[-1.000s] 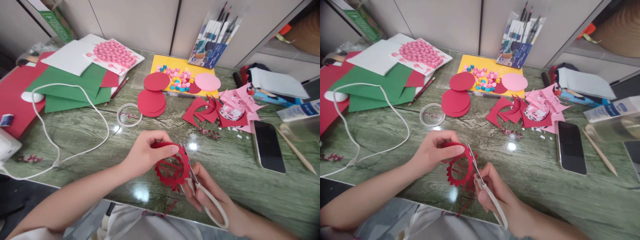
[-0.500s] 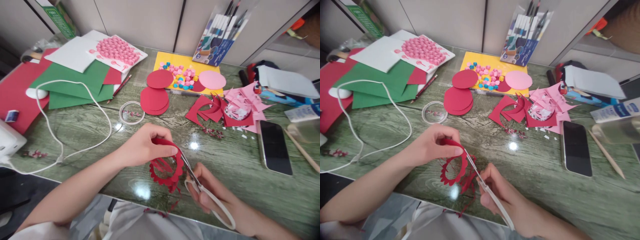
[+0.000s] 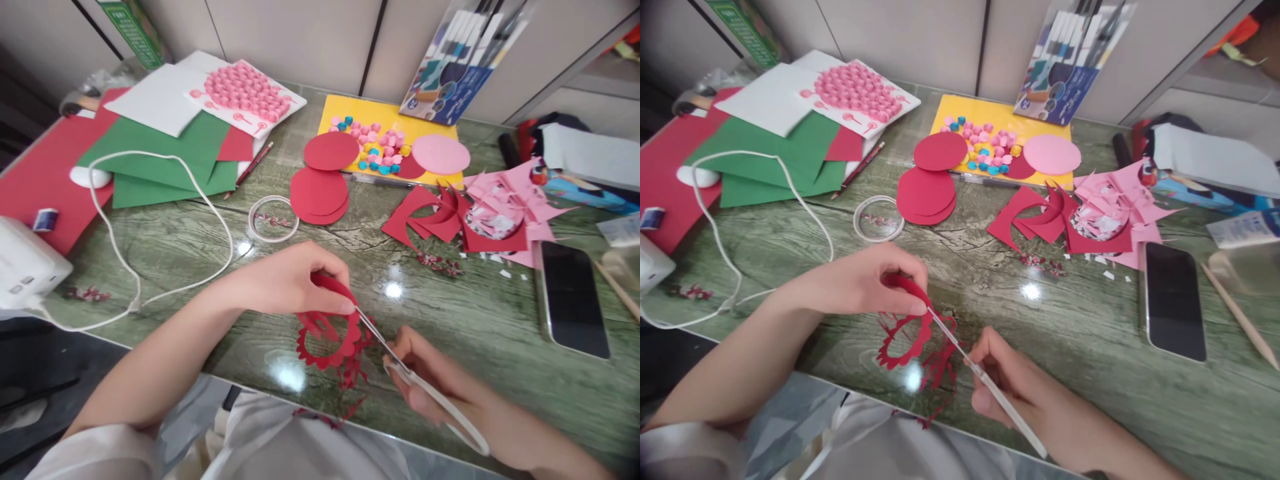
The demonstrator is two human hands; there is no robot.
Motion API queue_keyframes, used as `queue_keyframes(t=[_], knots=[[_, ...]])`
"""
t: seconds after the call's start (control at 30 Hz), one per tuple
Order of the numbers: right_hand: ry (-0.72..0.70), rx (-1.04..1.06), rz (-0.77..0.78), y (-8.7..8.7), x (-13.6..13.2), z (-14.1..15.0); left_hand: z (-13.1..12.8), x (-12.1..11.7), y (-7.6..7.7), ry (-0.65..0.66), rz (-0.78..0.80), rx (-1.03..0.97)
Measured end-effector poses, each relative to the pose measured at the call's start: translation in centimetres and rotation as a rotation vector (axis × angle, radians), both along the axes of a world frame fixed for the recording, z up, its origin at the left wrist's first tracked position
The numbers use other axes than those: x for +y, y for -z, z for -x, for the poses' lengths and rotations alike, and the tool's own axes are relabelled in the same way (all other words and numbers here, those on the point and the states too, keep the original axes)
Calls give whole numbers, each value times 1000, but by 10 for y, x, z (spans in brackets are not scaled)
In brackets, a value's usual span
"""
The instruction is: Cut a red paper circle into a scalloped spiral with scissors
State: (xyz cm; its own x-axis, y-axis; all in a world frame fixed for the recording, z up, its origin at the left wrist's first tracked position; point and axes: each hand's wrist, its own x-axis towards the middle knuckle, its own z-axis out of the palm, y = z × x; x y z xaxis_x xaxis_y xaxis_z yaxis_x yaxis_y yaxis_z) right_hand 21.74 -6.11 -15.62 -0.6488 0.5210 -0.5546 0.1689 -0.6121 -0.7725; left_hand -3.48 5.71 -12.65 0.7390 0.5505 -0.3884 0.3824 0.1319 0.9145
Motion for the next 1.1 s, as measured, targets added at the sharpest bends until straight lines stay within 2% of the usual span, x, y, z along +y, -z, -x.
queue_keyframes(t=[0.27, 0.6, 0.87, 1.1], knots=[[-11, -55, -67, -3, 4, -5, -1, 1, 1, -52, -127, -16], [-40, -156, -215, -4, 3, -11, 1, 1, -3, 23, -128, -15], [-121, -213, -286, -2, 2, -14, 2, 1, -4, 133, -202, 37], [-225, -245, -340, -4, 4, -12, 3, 0, -3, 199, -186, 77]])
